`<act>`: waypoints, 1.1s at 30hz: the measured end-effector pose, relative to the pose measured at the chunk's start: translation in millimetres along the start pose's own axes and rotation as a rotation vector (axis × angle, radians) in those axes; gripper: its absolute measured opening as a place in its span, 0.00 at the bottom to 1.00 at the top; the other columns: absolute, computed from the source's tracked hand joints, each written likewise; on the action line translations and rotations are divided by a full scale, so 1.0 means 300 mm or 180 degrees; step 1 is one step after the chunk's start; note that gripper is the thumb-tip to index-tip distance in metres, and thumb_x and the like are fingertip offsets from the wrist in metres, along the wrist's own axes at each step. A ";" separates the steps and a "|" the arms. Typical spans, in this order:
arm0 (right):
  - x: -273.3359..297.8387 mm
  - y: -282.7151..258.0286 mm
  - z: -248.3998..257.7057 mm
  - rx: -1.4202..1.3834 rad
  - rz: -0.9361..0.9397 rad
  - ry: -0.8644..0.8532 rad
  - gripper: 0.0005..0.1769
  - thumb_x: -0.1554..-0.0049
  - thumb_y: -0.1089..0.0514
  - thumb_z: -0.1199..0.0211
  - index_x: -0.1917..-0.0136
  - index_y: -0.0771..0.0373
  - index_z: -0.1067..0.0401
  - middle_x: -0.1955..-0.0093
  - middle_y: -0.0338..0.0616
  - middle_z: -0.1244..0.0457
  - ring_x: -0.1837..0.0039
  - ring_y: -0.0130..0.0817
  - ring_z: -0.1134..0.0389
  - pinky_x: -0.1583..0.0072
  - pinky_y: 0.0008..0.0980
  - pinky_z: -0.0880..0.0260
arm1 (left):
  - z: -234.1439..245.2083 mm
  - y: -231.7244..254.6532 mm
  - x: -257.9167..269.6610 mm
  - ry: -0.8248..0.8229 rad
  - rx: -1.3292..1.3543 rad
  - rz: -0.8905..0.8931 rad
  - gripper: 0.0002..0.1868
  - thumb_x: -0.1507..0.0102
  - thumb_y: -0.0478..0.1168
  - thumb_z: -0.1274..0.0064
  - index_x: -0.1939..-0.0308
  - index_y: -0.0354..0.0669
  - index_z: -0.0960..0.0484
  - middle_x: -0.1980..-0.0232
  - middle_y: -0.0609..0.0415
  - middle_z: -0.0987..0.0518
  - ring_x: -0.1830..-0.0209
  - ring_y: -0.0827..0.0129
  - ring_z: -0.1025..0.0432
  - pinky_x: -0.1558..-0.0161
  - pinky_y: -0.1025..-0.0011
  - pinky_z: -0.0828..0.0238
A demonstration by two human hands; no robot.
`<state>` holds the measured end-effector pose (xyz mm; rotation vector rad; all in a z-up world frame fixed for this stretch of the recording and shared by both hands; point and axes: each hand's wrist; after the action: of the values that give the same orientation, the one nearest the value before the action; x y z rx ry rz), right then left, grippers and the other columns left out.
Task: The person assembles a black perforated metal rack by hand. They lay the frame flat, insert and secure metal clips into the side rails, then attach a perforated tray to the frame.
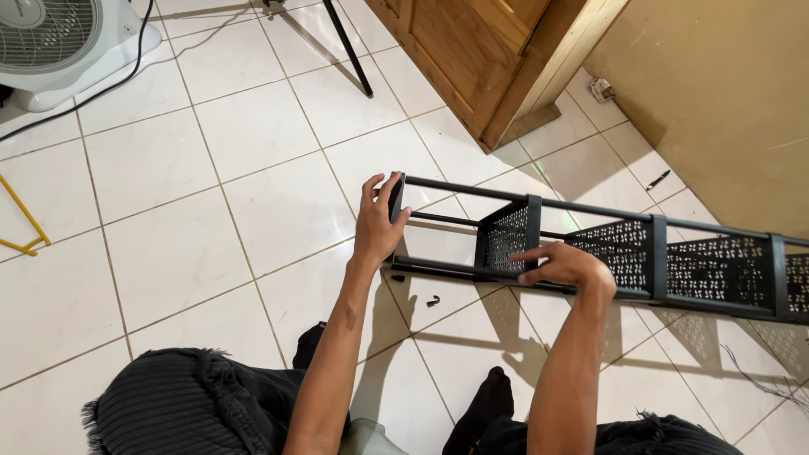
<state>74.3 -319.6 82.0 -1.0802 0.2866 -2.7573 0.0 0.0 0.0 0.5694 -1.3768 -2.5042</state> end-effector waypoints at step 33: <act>-0.290 -0.026 -0.165 -0.0500 0.0153 0.2206 0.50 0.49 0.70 0.44 0.16 0.57 0.55 0.62 0.62 0.32 0.54 0.61 0.28 0.47 0.53 0.28 | -0.090 -0.130 -0.021 -0.0422 -0.0579 0.0338 0.46 0.38 0.39 0.49 0.19 0.48 0.54 0.27 0.26 0.38 0.44 0.38 0.25 0.49 0.55 0.21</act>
<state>102.8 -287.0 -8.7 -0.0919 0.6060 -3.0011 16.9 2.8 -44.7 0.2911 -1.1705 -2.5839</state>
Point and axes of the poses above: each hand's wrist, its own x-axis away from the middle knuckle, its own z-axis out of the back of the hand, y = z × x
